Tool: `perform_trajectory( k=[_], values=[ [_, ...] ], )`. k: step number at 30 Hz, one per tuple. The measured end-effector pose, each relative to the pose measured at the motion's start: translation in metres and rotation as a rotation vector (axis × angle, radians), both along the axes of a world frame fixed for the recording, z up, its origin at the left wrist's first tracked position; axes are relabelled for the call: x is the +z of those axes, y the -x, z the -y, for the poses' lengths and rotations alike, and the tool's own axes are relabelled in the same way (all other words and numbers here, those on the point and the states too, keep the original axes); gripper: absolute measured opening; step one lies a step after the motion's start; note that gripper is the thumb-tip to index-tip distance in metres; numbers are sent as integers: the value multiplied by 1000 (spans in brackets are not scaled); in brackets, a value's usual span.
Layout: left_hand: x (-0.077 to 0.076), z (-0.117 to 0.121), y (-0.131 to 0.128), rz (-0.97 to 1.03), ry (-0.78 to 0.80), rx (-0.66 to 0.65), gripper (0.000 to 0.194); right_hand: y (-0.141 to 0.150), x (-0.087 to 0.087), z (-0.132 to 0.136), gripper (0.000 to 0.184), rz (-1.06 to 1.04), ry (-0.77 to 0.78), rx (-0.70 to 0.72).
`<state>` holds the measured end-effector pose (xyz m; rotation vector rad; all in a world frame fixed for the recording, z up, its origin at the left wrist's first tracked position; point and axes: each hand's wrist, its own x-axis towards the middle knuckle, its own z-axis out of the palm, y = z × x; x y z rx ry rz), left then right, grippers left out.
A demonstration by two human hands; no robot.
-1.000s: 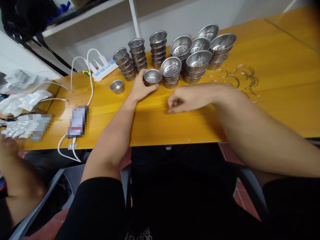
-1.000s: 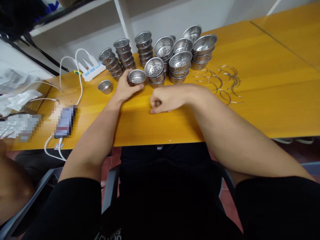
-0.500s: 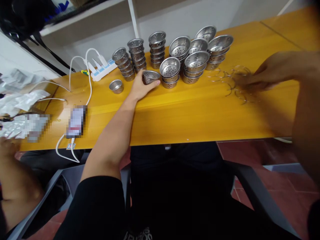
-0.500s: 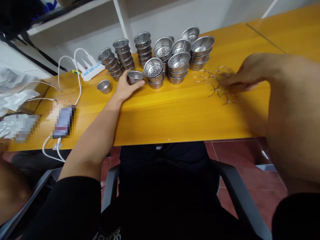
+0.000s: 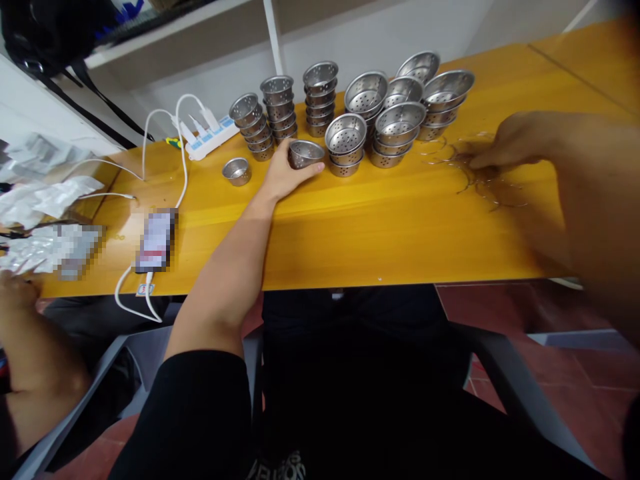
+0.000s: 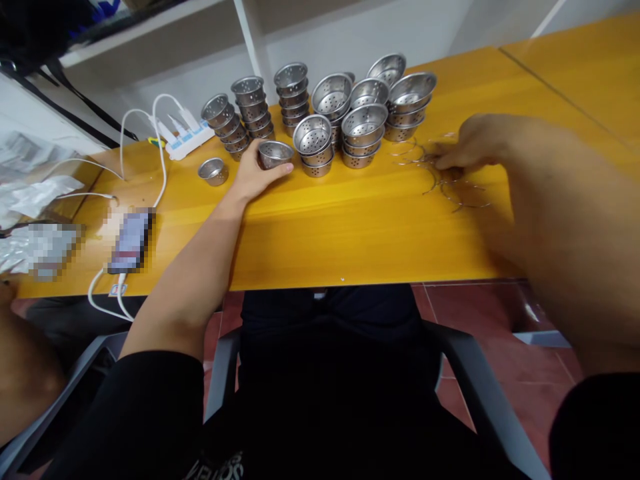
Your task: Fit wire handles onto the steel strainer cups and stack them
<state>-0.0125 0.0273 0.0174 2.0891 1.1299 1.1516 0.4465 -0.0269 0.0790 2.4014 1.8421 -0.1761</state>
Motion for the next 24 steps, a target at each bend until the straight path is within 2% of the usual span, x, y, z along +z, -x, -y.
perform_trajectory(
  k=[2,3,7,10,12,15,20,24],
  values=[
    [-1,-1,0,-7,-25,23,92,7,3,4,61,69,228,-66],
    [-1,-2,0,-10,-41,35,92,10,4,6,60,91,280,-68],
    [-2,-2,0,-14,-81,53,92,17,8,15,52,128,237,-44],
    [0,-1,0,7,-63,16,92,19,20,25,53,102,153,-32],
    [1,-1,0,29,-51,-6,94,22,30,33,53,35,105,-28],
    [3,0,1,39,-65,-10,98,27,44,43,43,-59,68,-56],
    [1,-3,-1,60,-92,-18,105,40,53,57,37,-167,-40,-11],
    [5,0,-6,100,-81,-14,100,62,65,76,29,-424,-165,-61]
  ],
)
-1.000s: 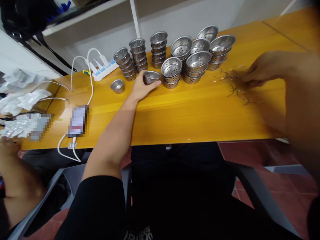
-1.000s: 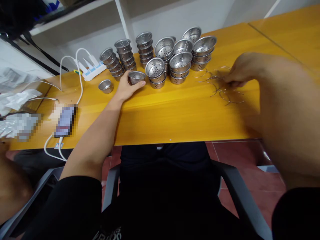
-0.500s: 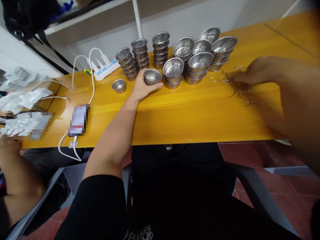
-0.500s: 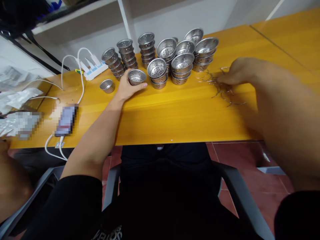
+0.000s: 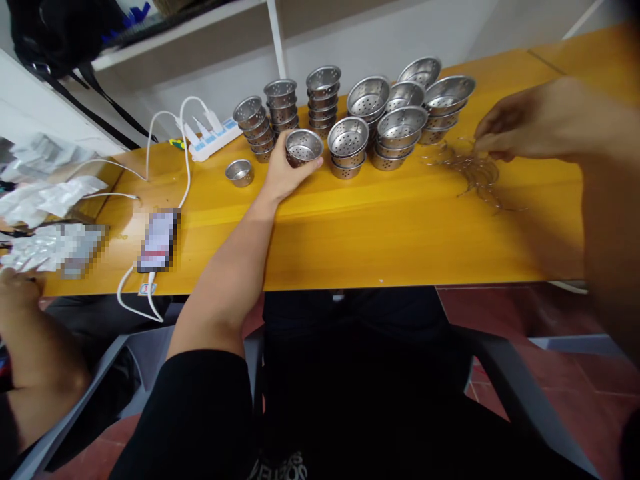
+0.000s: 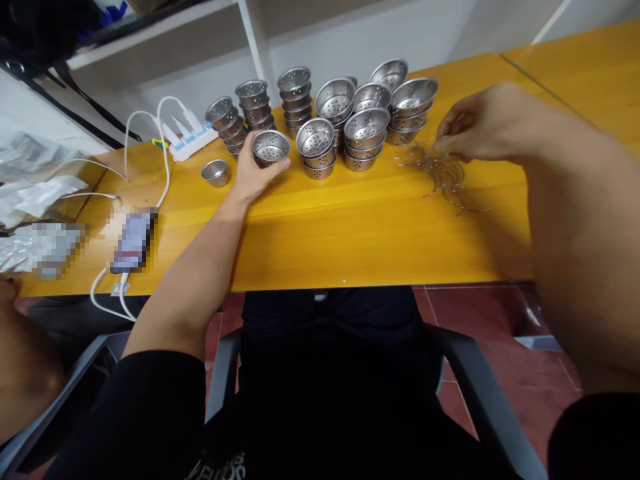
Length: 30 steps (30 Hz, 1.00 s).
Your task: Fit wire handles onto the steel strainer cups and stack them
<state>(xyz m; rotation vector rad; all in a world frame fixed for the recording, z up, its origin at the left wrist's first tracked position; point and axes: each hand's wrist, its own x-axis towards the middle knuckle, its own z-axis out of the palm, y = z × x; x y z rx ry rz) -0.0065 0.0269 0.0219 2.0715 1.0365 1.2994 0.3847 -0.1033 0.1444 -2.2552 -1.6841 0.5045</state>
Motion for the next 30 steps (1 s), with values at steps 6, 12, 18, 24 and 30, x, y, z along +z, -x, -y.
perform_trajectory(
  k=[6,12,18,24,30],
  values=[
    [2,2,-2,3,-37,-21,95,28,14,12,21,-166,-306,6],
    [-16,-18,-1,53,-124,-81,105,62,-3,-34,42,-576,-621,339],
    [-14,-15,-7,50,-166,-94,100,122,-17,-50,38,-842,-556,507],
    [-10,-9,-12,19,-215,-80,97,137,-60,-67,27,-930,-653,554],
    [-9,-9,-15,17,-245,-90,99,126,-81,-78,25,-812,-848,537]
  ],
)
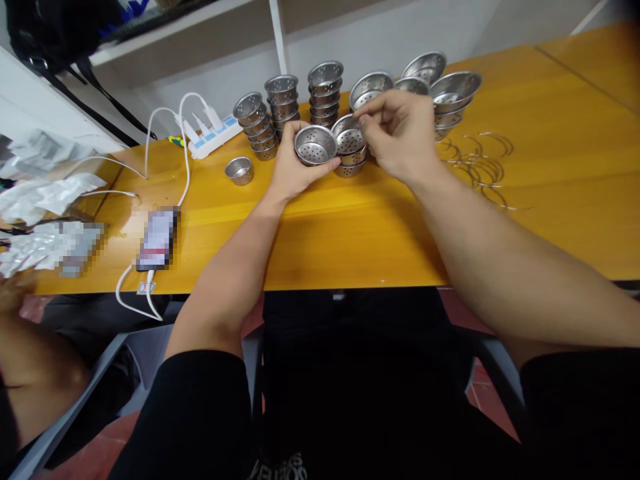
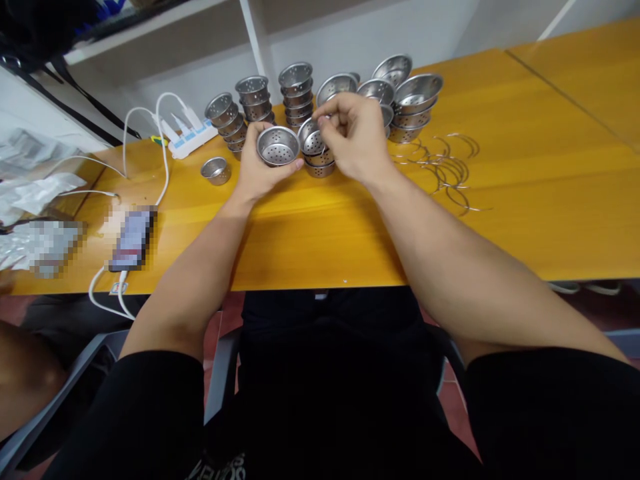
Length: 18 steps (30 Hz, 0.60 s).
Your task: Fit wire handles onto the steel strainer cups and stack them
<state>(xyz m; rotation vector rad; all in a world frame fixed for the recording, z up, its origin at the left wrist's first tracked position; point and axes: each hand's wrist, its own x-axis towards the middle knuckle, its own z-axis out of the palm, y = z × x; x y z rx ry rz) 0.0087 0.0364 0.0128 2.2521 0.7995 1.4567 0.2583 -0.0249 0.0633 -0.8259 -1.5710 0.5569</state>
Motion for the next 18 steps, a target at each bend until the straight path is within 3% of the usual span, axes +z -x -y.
perform_trajectory(
  k=[11,15,18],
  values=[
    [3,1,-4,-15,-19,-32,91,5,-5,6,51,-4,117,48],
    [2,-1,-5,-10,-13,-38,91,9,-6,12,50,6,169,59],
    [0,-2,-6,-13,-11,-35,91,10,-7,11,53,14,121,66]
  ],
)
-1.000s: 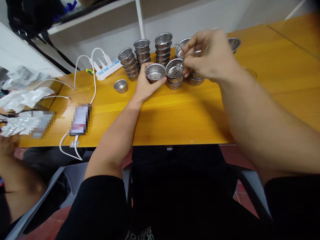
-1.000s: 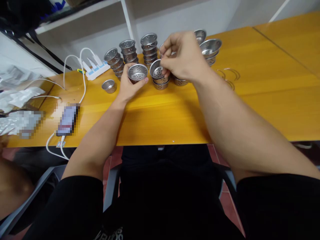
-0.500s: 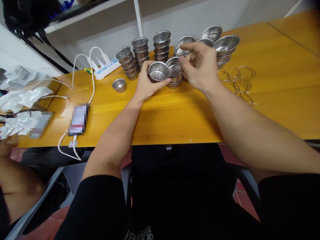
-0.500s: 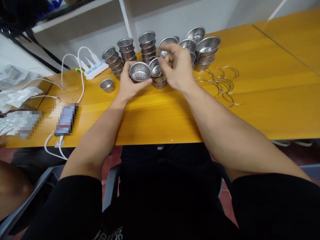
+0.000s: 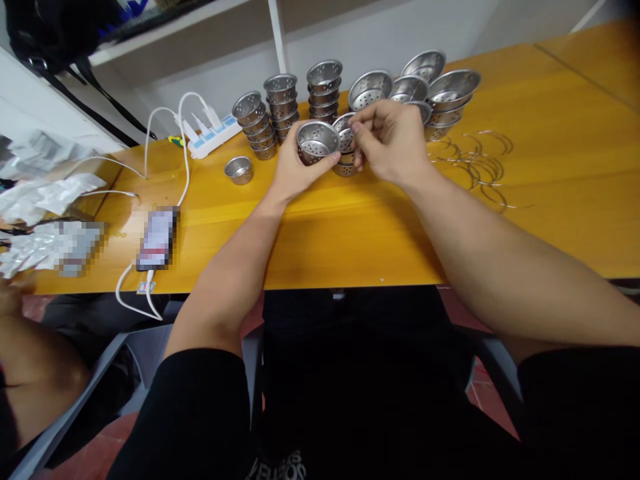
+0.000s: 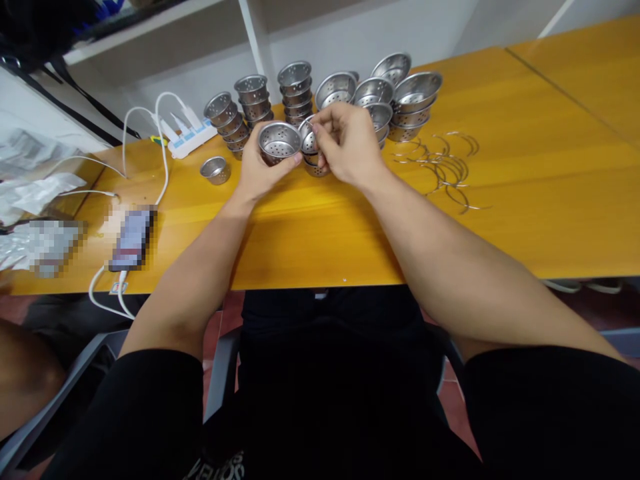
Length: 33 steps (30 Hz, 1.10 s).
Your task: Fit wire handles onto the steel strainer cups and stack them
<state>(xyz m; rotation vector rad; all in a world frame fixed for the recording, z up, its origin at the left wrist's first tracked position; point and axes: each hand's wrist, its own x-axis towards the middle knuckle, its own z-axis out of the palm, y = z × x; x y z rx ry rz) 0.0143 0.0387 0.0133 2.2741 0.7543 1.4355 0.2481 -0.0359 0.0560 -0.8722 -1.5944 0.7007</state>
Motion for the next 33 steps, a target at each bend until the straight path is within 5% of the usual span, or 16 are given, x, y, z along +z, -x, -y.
perform_trajectory(
  k=[4,13,33],
  values=[
    [-2,-1,0,1,-20,-3,96,-2,1,-4,60,51,-137,-72],
    [6,13,-6,-61,24,-14,110,3,19,20,49,73,32,-114],
    [13,27,-16,-82,13,-3,106,11,15,20,41,81,-8,-171]
  ],
)
